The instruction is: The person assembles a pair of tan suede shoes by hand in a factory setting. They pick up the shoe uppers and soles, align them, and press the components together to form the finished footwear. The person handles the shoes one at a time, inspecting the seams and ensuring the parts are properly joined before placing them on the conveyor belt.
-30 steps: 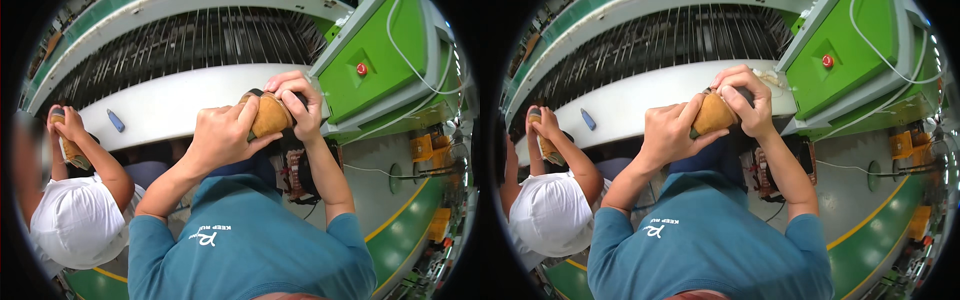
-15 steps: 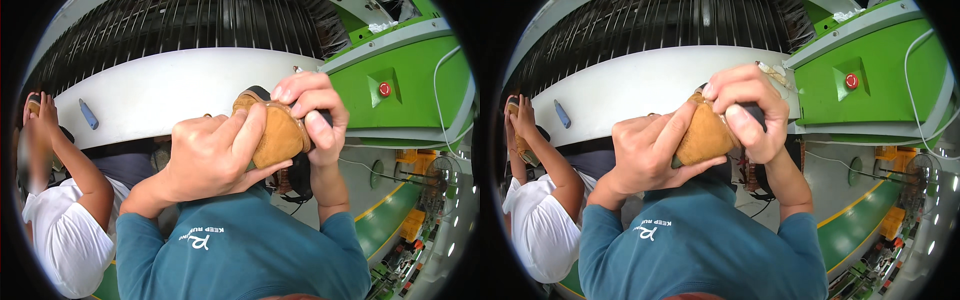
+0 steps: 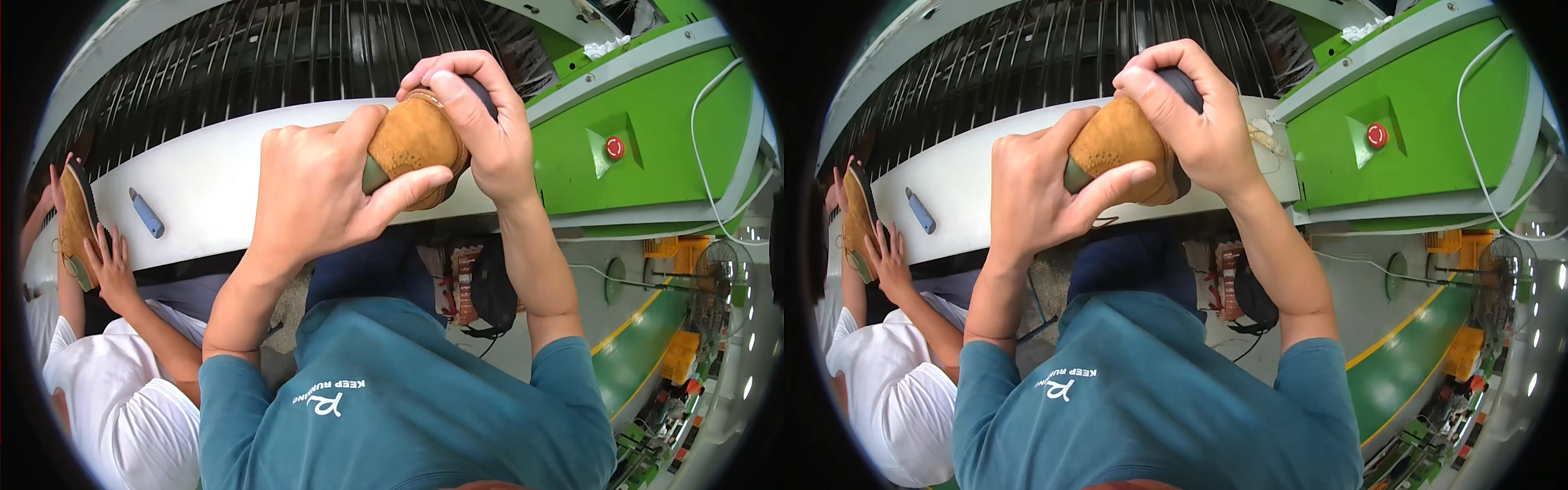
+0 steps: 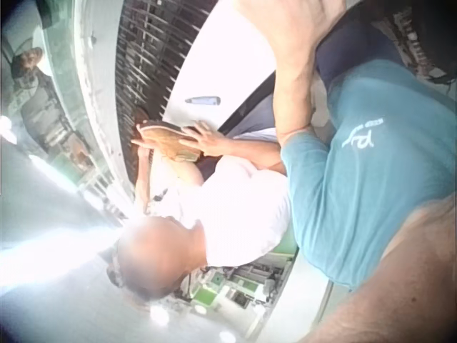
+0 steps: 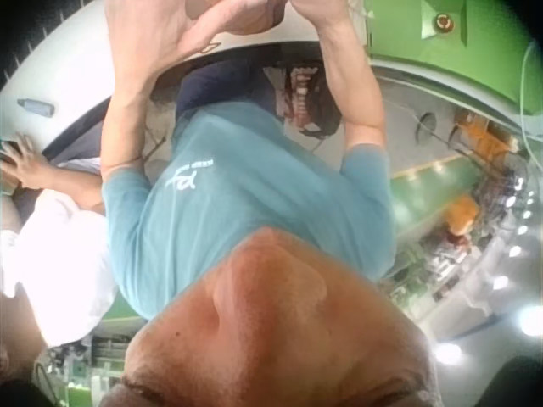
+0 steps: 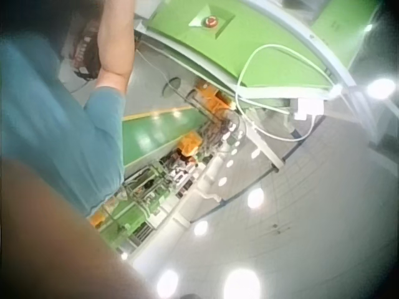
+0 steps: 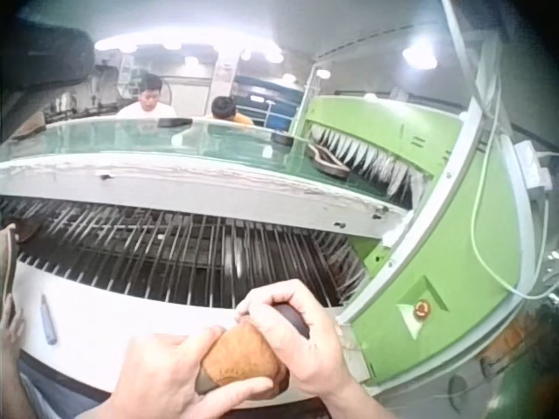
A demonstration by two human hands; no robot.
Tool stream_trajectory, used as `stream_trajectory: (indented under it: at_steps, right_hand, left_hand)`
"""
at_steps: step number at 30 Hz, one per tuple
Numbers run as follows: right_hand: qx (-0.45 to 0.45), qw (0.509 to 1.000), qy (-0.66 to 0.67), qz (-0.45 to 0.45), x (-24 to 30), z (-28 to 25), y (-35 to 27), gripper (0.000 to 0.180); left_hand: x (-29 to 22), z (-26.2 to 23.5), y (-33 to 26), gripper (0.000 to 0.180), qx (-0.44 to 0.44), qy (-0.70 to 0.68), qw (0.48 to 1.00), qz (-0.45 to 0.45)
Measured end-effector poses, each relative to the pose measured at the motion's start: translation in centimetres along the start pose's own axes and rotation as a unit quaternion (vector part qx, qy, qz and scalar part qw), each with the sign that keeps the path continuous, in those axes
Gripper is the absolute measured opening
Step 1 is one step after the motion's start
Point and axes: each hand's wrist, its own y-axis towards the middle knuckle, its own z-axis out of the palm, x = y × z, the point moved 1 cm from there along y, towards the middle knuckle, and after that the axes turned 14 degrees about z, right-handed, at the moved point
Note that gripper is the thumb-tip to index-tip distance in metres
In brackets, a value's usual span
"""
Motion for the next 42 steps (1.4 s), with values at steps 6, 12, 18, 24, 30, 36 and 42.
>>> stream_trajectory:
  at_steps: [6, 12, 18, 24, 30, 36, 42]
  right_hand:
    - [0.048, 0.995, 0.091, -0.005, -0.6, 0.7, 0.8, 0.027]
    - [0.028, 0.996, 0.083, -0.034, -0.7, 0.0, 0.4, 0.021]
    - [0.001, 0.988, 0.067, -0.137, -1.5, -1.2, 0.3, 0.029]
    - [0.034, 0.986, 0.047, -0.155, -1.4, -1.9, 0.2, 0.030]
    - [0.040, 0.989, 0.021, -0.138, -0.9, -1.8, 0.0, 0.031]
    - [0.046, 0.988, 0.008, -0.148, -0.8, 0.9, -0.8, 0.054]
    - [0.060, 0.984, -0.158, 0.059, -8.8, 2.4, -5.8, 0.154]
  left_hand:
    - [0.4, 0.8, -0.6, 0.064, -0.057, 0.024, 0.998, 0.003]
    - [-0.3, 0.5, -0.1, 0.060, -0.011, -0.005, 1.000, -0.010]
    - [-1.1, 0.8, 0.5, 0.061, -0.004, 0.005, 1.000, 0.005]
    - [-1.9, 0.8, 0.4, 0.071, 0.021, -0.011, 1.000, -0.001]
    - [-2.1, 0.4, 0.1, 0.071, 0.027, -0.018, 0.999, -0.009]
    - [3.0, 1.5, -3.1, 0.066, -0.120, -0.190, 0.973, -0.055]
    - [9.2, 3.3, -11.3, 0.055, -0.300, -0.550, 0.735, -0.259]
